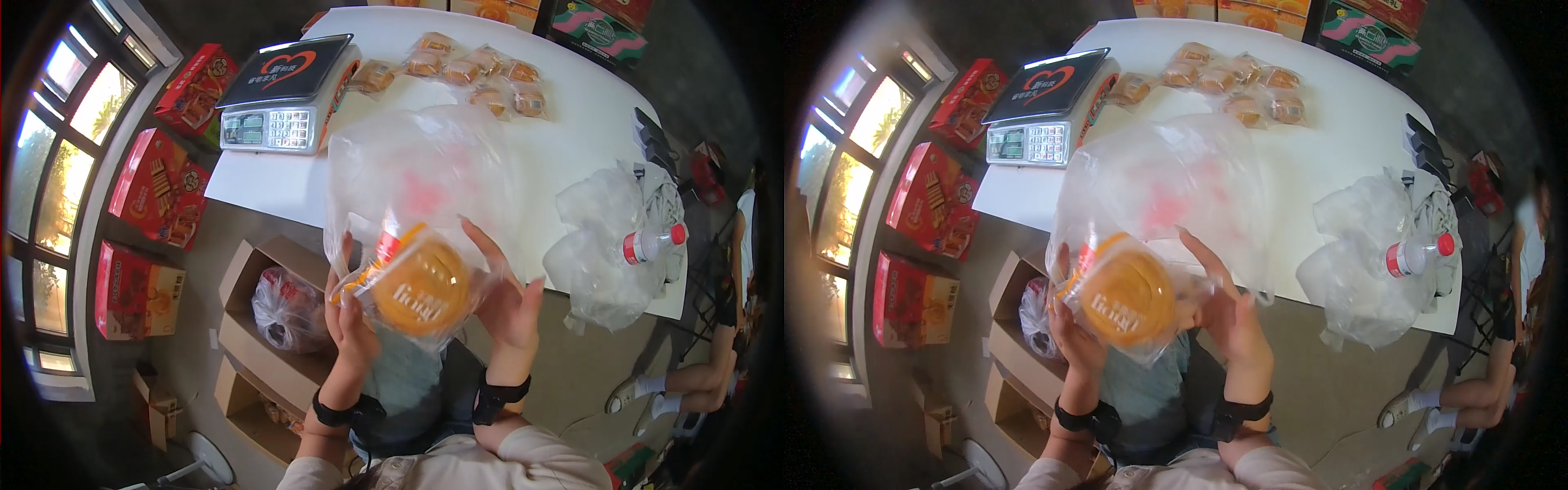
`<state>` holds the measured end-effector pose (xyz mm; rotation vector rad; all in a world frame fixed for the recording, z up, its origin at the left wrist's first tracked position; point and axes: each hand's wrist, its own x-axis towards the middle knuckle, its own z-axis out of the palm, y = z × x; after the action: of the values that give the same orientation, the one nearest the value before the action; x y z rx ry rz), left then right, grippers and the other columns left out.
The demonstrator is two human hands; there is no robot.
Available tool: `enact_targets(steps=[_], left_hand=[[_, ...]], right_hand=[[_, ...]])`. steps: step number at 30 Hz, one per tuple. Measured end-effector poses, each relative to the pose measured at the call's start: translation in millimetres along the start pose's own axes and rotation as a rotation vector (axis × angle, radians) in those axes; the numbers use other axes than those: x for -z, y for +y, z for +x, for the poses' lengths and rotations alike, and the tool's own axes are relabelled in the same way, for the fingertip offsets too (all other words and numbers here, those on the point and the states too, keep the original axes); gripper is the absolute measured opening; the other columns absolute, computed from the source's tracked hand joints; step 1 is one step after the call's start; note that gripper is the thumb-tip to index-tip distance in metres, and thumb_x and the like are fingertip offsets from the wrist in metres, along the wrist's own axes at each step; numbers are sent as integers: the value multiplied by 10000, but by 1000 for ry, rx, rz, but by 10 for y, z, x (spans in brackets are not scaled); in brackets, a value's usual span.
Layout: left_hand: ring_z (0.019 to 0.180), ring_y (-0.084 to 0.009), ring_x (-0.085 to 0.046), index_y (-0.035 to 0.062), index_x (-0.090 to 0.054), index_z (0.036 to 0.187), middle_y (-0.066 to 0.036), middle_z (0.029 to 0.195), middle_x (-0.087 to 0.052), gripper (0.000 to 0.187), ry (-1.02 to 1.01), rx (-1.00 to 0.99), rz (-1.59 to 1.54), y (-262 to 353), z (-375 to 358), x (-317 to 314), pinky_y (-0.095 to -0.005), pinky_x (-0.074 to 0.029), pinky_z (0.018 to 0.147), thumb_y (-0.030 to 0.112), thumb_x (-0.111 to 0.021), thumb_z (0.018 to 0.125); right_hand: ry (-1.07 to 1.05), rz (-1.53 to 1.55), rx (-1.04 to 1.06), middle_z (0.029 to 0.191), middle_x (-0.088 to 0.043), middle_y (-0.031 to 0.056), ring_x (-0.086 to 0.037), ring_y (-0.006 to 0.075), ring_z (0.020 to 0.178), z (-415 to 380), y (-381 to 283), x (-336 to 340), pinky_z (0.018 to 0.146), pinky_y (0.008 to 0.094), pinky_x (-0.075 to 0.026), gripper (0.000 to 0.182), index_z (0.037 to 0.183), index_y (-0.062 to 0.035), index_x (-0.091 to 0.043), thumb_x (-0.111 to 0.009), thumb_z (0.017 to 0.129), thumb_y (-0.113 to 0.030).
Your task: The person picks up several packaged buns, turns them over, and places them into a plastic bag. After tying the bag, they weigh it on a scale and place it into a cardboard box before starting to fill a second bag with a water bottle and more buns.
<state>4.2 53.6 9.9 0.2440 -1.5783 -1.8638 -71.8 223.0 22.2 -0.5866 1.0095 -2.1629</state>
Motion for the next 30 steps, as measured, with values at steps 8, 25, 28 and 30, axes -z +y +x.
enact_targets(steps=[8,25,28,30], left_hand=[[715,-85,-516,-51,-139,1348,-134,1329,-337,675,-175,27,4,83,-77,-115,-196,-426,538,380,-394,895],[527,-115,-467,-32,-129,1354,-97,714,-531,730,-129,152,-74,28,-15,-28,-216,-405,487,450,-361,858],[508,-105,-442,-19,-155,1351,-89,680,-515,680,-63,142,-96,18,15,-46,-210,-386,470,375,-375,842],[502,-99,-431,6,-185,1348,-74,669,-491,661,18,145,-195,-7,33,-34,-210,-375,465,365,-394,833]], right_hand=[[306,-170,295,1389,-239,125,-382,203,1184,93,84,-337,979,338,-308,712,1349,12,-164,-593,792,-100],[761,-88,613,1337,-326,173,-417,239,1166,-38,-13,-208,955,352,-364,718,1310,37,-261,-579,778,-324],[591,-312,532,1349,-291,179,-389,250,1194,29,-125,-349,970,366,-351,739,1304,41,-259,-588,756,-329],[576,-156,521,1363,-266,181,-298,248,1249,80,-140,-352,1016,360,-269,767,1280,24,-306,-685,685,-276]])
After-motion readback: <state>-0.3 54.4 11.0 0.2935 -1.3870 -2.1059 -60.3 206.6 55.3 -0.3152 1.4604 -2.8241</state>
